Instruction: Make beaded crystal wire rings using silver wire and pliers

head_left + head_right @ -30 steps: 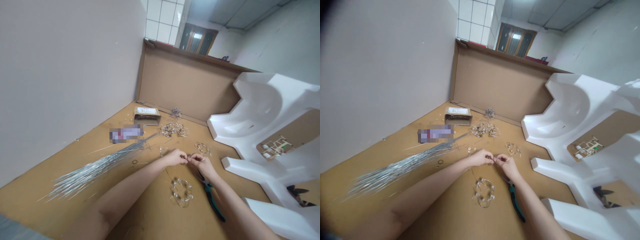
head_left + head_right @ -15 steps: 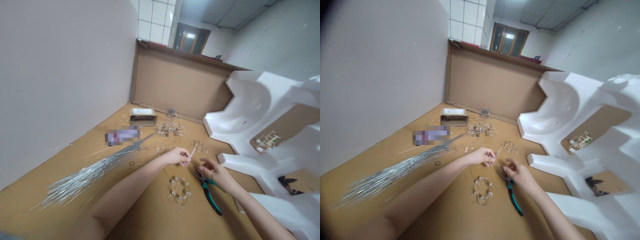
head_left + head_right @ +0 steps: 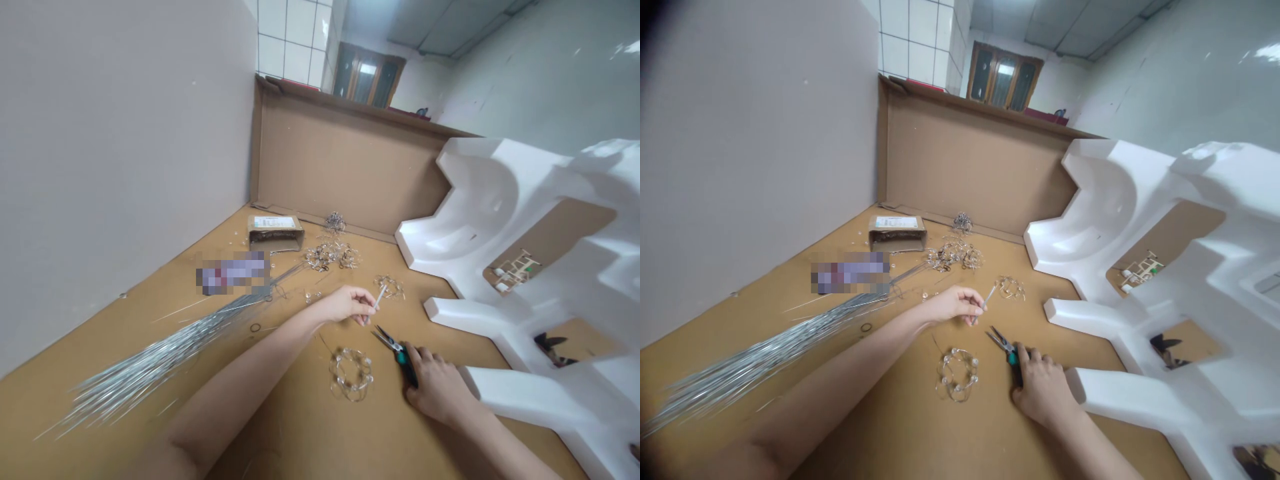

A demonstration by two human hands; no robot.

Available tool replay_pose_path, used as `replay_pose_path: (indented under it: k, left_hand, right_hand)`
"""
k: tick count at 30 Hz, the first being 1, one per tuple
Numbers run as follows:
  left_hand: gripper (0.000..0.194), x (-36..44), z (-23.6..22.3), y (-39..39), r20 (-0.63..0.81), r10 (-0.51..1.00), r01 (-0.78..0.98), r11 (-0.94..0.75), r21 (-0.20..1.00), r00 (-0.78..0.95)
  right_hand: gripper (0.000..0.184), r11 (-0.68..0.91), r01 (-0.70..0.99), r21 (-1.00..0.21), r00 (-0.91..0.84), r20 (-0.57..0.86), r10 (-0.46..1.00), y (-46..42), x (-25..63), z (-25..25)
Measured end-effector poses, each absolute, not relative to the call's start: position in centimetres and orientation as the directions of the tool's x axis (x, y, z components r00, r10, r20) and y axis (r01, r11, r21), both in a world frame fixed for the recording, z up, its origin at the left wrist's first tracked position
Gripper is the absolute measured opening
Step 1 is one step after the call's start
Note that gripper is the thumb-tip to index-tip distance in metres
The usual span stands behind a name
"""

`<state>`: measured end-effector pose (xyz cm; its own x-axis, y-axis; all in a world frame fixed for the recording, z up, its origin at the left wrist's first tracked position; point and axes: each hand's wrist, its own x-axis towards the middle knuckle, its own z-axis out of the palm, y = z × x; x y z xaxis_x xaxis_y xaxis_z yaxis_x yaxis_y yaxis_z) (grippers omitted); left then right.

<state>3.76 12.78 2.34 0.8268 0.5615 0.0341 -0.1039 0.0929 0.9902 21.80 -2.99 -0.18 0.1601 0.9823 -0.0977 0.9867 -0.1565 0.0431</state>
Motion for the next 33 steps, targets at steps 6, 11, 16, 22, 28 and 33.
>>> replay_pose_path:
  k: [6,11,16,22,28,33]
  left_hand:
    - [0.035,3.3,3.4,12.4,0.060,0.495,-0.120,0.090,0.989,0.867]
    - [0.030,3.1,4.1,12.0,0.050,0.473,-0.096,0.073,0.993,0.879]
    - [0.022,3.2,4.4,11.3,0.002,0.470,-0.035,0.061,0.998,0.883]
    - [0.014,3.4,4.2,10.8,-0.022,0.419,-0.007,0.068,0.998,0.908]
    - [0.011,3.6,3.8,10.8,-0.052,0.389,0.031,0.061,0.998,0.920]
    - [0.016,3.6,3.8,10.8,-0.042,0.369,0.017,0.071,0.997,0.929]
  right_hand:
    - [0.034,-0.294,0.943,-0.158,0.274,-0.140,0.952,-1.5,23.4,-0.1]
    - [0.044,-0.263,0.808,-0.526,0.139,-0.264,0.954,-2.1,24.5,2.8]
    - [0.062,-0.288,0.199,-0.937,-0.044,-0.303,0.952,-3.2,23.5,5.6]
    - [0.065,-0.293,0.084,-0.953,-0.078,-0.299,0.951,-2.9,22.3,6.2]
    - [0.063,-0.294,0.115,-0.949,-0.079,-0.304,0.949,-2.6,22.1,6.5]
    - [0.059,-0.301,0.194,-0.934,-0.078,-0.320,0.944,-2.5,22.2,6.8]
